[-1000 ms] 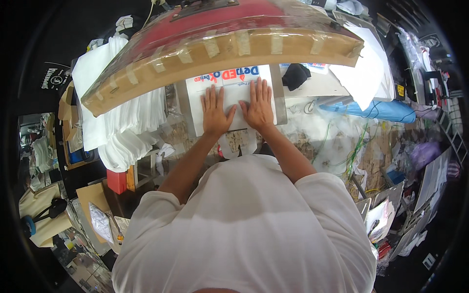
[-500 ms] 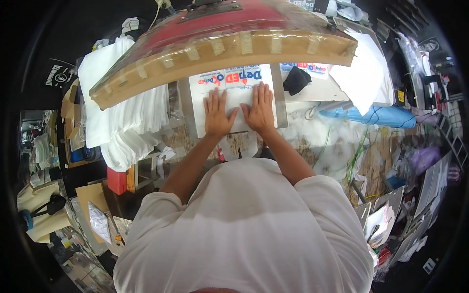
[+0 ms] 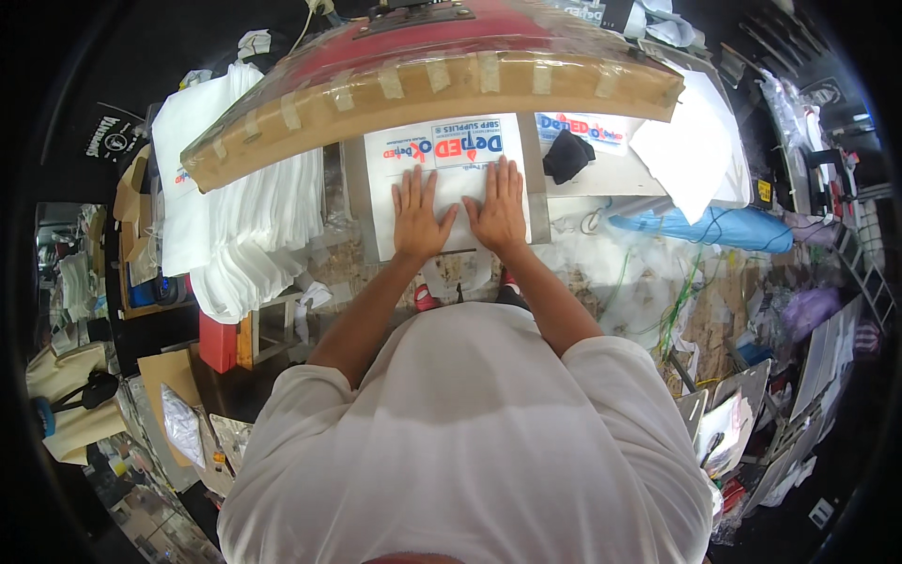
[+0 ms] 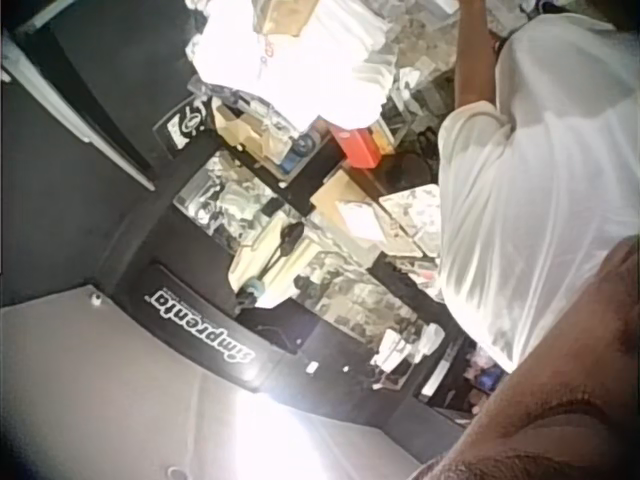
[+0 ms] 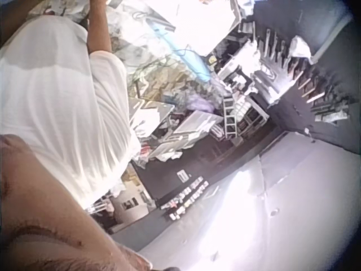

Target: The person heat presses designs onto tote bags by placing each bag on the press bed, positioning a transfer sheet on top, pressing with the heat press machine, and rubbing the surface with a cloth before stacking the printed bags.

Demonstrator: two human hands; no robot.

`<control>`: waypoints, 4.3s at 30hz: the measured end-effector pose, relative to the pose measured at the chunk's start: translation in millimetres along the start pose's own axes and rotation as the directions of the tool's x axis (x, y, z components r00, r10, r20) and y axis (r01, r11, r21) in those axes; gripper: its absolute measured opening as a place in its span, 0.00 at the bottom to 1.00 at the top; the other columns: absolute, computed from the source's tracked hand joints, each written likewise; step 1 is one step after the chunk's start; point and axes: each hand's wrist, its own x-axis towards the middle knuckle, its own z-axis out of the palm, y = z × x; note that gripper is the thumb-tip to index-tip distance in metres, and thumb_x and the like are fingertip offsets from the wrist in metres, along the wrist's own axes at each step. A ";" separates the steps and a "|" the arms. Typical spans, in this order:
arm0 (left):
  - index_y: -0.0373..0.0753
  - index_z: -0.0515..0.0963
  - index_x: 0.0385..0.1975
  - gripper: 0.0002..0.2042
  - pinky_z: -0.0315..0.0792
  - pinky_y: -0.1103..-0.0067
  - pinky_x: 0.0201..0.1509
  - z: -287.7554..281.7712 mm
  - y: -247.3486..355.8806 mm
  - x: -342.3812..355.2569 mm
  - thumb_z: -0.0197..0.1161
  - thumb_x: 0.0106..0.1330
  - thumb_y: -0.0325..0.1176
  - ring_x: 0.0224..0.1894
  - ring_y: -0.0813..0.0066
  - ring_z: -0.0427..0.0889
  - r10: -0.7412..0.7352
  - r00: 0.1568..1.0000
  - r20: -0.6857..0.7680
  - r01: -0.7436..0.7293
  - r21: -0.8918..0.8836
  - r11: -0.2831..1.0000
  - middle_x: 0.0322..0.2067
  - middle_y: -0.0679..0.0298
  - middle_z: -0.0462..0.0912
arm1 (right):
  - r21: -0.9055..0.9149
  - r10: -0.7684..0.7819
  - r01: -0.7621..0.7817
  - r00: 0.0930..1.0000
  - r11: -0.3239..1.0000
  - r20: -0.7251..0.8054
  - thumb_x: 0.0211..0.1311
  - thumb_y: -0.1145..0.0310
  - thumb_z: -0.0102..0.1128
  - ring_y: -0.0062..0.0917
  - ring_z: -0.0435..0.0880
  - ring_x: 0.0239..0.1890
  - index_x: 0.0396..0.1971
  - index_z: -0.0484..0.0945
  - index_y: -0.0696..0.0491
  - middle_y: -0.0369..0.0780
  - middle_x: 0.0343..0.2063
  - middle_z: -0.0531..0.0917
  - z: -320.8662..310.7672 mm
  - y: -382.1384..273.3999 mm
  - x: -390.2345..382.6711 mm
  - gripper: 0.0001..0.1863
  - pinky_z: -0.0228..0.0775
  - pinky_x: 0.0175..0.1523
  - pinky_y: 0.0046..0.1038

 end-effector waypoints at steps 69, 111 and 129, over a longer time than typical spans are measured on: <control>0.38 0.64 0.65 0.34 0.66 0.69 0.63 -195.3 100.8 -0.6 0.65 0.62 0.47 0.60 0.56 0.73 0.464 0.448 0.764 0.164 -0.581 0.797 0.60 0.48 0.71 | -0.028 -0.633 0.634 0.766 0.772 -0.112 0.52 0.61 0.69 0.33 0.79 0.29 0.27 0.82 0.57 0.41 0.24 0.80 -387.3 -181.2 184.9 0.13 0.69 0.35 0.31; 0.31 0.70 0.56 0.29 0.73 0.67 0.56 -69.9 30.1 26.0 0.61 0.64 0.50 0.52 0.57 0.78 0.241 0.970 0.031 -0.160 -0.665 0.730 0.51 0.53 0.77 | 0.482 -0.327 0.308 0.944 0.820 -0.046 0.48 0.66 0.62 0.41 0.78 0.27 0.32 0.80 0.59 0.47 0.27 0.80 -50.9 -44.2 41.9 0.13 0.69 0.31 0.36; 0.31 0.72 0.52 0.25 0.69 0.63 0.50 -78.0 35.8 25.3 0.60 0.63 0.46 0.43 0.50 0.76 0.217 0.976 -0.020 -0.199 -0.495 0.846 0.39 0.51 0.79 | 0.367 -0.312 0.320 0.946 0.873 -0.084 0.40 0.68 0.64 0.36 0.75 0.30 0.29 0.76 0.53 0.39 0.26 0.77 -53.0 -46.6 26.3 0.12 0.69 0.35 0.34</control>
